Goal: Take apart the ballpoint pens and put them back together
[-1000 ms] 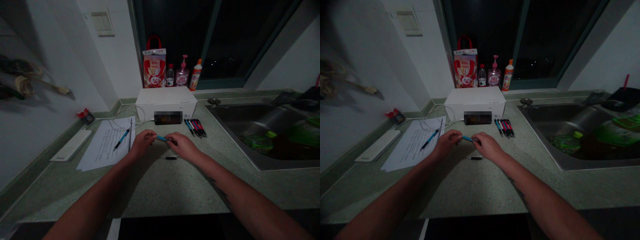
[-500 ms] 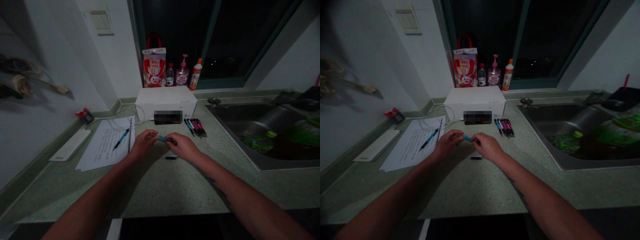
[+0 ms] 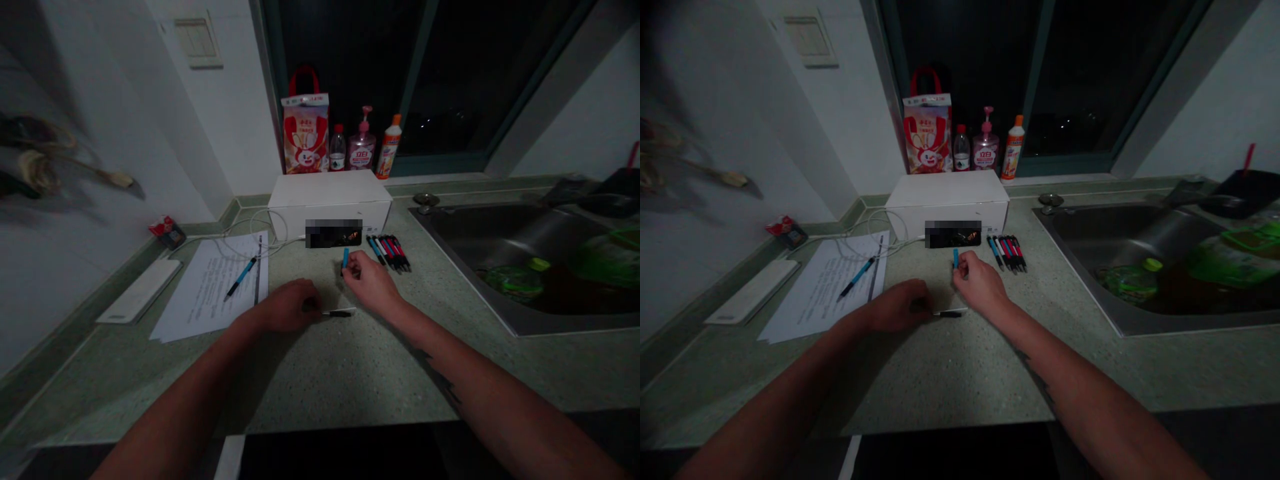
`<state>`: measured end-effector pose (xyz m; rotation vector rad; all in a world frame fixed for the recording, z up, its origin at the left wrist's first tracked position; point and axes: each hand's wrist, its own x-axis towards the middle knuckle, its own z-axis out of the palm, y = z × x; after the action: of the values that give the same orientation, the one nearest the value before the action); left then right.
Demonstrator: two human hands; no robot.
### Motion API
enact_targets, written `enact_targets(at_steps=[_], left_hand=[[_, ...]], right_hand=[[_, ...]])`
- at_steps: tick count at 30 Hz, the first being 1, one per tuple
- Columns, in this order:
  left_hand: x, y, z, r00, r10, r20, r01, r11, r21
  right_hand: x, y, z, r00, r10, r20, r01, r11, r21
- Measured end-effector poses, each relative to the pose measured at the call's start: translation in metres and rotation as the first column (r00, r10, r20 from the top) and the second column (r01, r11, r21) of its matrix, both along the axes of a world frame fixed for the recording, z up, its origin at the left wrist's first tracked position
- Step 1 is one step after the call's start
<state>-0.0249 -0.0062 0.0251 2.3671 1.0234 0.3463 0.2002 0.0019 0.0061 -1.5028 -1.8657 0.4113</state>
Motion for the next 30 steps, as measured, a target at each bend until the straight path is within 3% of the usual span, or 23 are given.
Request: enact_targets(at_steps=[5,9,14,17,22,30], left_hand=[[-0.002,0.003,-0.006,1.0,0.014,-0.017,-0.014,1.0,0.009],[-0.007,0.007,-0.01,0.994,0.106,-0.016,-0.106,0.994,0.007],[-0.008,0.013,-0.009,0.972,0.135,0.191,-0.159,0.98,0.116],[-0.009,0.015,-0.004,0.943,0.134,0.306,-0.22,0.938,0.266],[-0.014,0.02,-0.002,0.886,0.26,0.384,-0.417,0.81,0.414],[-0.014,0.019,-0.002,0.928,0.244,0.283,-0.358,0.8,0.482]], right_hand=[[0.0,0.0,-0.001,0.999,0.04,0.023,-0.04,0.999,-0.003],[0.003,0.001,-0.002,0.997,0.044,0.062,-0.045,0.999,0.015],[0.007,0.002,-0.001,0.991,-0.024,0.129,0.021,0.999,0.027],[0.008,0.002,0.0,0.991,-0.038,0.131,0.032,0.998,0.05],[0.008,0.003,0.0,0.988,-0.05,0.143,0.041,0.997,0.06],[0.008,-0.001,0.002,0.976,-0.023,0.215,0.005,0.996,0.086]])
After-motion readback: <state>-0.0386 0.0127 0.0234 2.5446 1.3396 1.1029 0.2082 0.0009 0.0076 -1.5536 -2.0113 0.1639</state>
